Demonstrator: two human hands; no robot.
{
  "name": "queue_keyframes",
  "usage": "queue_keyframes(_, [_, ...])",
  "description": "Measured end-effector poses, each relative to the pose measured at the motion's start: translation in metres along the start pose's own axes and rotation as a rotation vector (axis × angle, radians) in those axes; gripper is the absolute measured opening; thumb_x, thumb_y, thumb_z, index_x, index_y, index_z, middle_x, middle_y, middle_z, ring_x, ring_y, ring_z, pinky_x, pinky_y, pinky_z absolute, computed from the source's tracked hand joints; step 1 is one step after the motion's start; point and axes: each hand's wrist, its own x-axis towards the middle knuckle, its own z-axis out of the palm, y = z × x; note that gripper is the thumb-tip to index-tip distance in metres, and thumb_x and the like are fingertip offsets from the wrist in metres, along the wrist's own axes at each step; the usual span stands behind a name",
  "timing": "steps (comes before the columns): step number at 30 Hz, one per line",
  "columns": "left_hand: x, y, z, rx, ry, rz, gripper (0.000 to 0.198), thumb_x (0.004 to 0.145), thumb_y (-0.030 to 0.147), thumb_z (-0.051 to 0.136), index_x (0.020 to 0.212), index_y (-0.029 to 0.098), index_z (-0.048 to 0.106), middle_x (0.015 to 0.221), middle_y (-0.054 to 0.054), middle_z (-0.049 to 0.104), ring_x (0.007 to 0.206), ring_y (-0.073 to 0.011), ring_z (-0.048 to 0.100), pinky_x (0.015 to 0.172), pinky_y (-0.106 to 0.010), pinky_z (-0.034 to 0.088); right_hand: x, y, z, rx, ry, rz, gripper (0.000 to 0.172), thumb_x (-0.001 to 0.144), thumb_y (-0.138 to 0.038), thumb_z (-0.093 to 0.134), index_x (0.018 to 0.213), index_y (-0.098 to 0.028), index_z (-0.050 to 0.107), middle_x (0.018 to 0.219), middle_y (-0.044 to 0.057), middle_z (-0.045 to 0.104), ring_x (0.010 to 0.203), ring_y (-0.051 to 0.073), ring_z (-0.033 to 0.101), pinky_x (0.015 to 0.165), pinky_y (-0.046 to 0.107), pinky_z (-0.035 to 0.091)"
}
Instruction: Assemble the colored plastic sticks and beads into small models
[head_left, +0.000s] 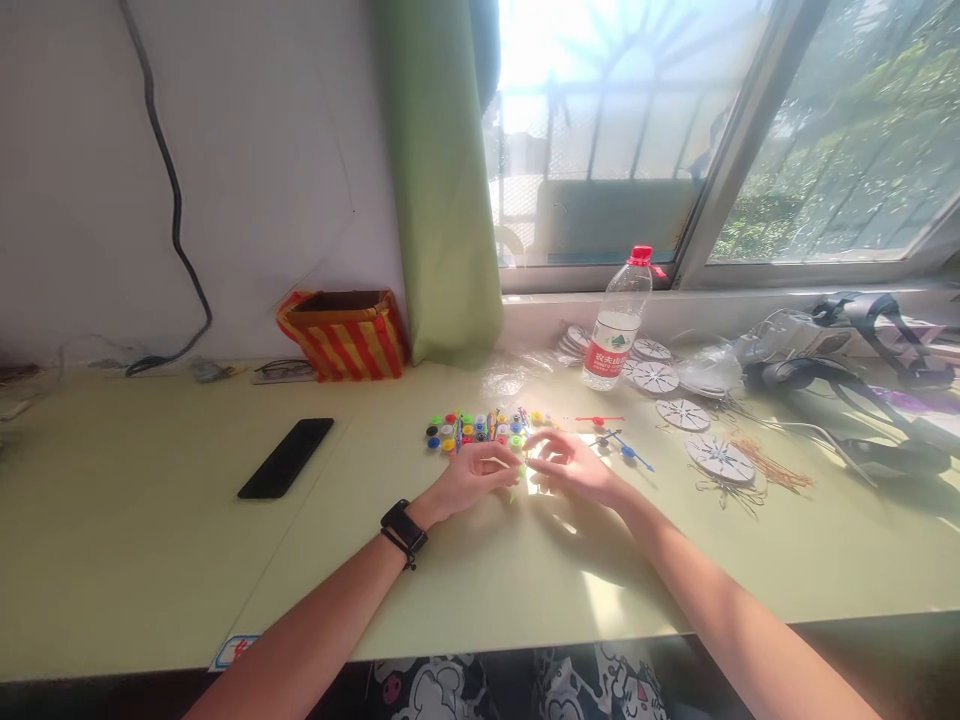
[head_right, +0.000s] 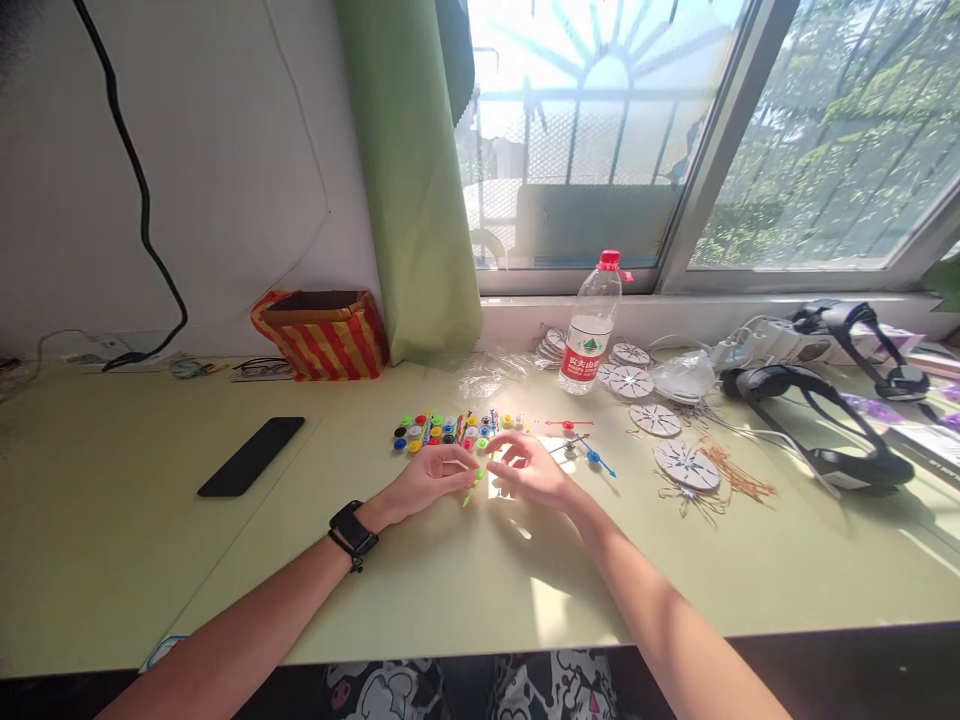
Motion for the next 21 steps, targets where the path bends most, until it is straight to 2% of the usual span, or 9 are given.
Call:
queue_keyframes(3, [0.001,-0.002,-0.001,-0.005,0.022,0.007,0.035,0.081,0.042,0.082,0.101,0.016,0.073,0.092,-0.006,0.071,0.083,-0.019,0.073,0.081,-0.035,0.062,0.001,-0.002,0.0,-0.037,0.075,-0.046,0.029,0.085,-0.049,0.071,0.097,-0.022,0.074,0.109,0.007,0.064,0.081,0.018,0.062,0.073,0.032,0.054])
queue_keyframes(6, [0.002,-0.005,-0.002,-0.001,0.046,0.021,0.035,0.083,0.042,0.081,0.104,0.015,0.072,0.092,-0.006,0.071,0.082,-0.0188,0.073,0.08,-0.034,0.062,-0.001,-0.005,0.002,-0.021,0.053,-0.025,0.033,0.088,-0.053,0.067,0.099,-0.022,0.073,0.096,0.005,0.066,0.074,0.017,0.059,0.07,0.033,0.052])
queue_keyframes(8, [0.003,-0.007,-0.002,-0.007,0.047,0.035,0.032,0.083,0.04,0.081,0.1,0.014,0.072,0.091,-0.006,0.071,0.081,-0.0182,0.073,0.08,-0.034,0.062,-0.003,-0.006,0.003,-0.011,-0.001,0.025,0.041,0.091,-0.059,0.061,0.083,-0.02,0.07,0.08,0.003,0.062,0.066,0.016,0.055,0.066,0.032,0.049])
queue_keyframes(10, [0.003,-0.008,-0.002,-0.015,0.041,0.05,0.029,0.084,0.039,0.081,0.094,0.014,0.072,0.089,-0.006,0.07,0.08,-0.0177,0.073,0.081,-0.034,0.062,-0.004,-0.007,0.004,-0.019,-0.054,0.088,0.055,0.093,-0.065,0.054,0.062,-0.02,0.058,0.062,0.0,0.052,0.056,0.014,0.047,0.059,0.032,0.044])
queue_keyframes(12, [0.003,-0.008,-0.001,-0.018,0.038,0.052,0.028,0.084,0.039,0.081,0.094,0.014,0.072,0.089,-0.006,0.071,0.079,-0.018,0.073,0.081,-0.035,0.063,-0.005,-0.01,0.005,-0.024,-0.072,0.116,0.06,0.093,-0.068,0.052,0.056,-0.021,0.048,0.055,-0.002,0.045,0.053,0.014,0.041,0.057,0.032,0.041])
queue_keyframes(16, [0.002,-0.005,-0.001,-0.009,0.068,0.036,0.036,0.086,0.04,0.079,0.113,0.017,0.074,0.106,-0.009,0.074,0.083,-0.0197,0.075,0.083,-0.037,0.062,-0.005,-0.02,0.006,-0.009,-0.05,0.07,0.05,0.093,-0.065,0.055,0.067,-0.022,0.057,0.07,0.002,0.058,0.068,0.019,0.054,0.069,0.034,0.046])
queue_keyframes(19, [0.003,-0.004,-0.004,-0.053,0.096,0.051,0.034,0.087,0.04,0.079,0.112,0.017,0.076,0.123,-0.012,0.071,0.089,-0.0202,0.074,0.089,-0.038,0.062,-0.005,-0.026,0.007,-0.002,-0.002,0.061,0.04,0.091,-0.064,0.058,0.086,-0.025,0.065,0.076,0.001,0.06,0.075,0.02,0.057,0.072,0.034,0.048])
queue_keyframes(21, [0.004,-0.004,-0.006,-0.104,0.126,0.065,0.032,0.087,0.039,0.079,0.11,0.017,0.077,0.119,-0.011,0.071,0.09,-0.0201,0.073,0.091,-0.039,0.061,-0.006,-0.025,0.006,0.005,0.015,0.066,0.042,0.092,-0.065,0.055,0.087,-0.025,0.065,0.073,0.0,0.057,0.072,0.019,0.055,0.071,0.032,0.047])
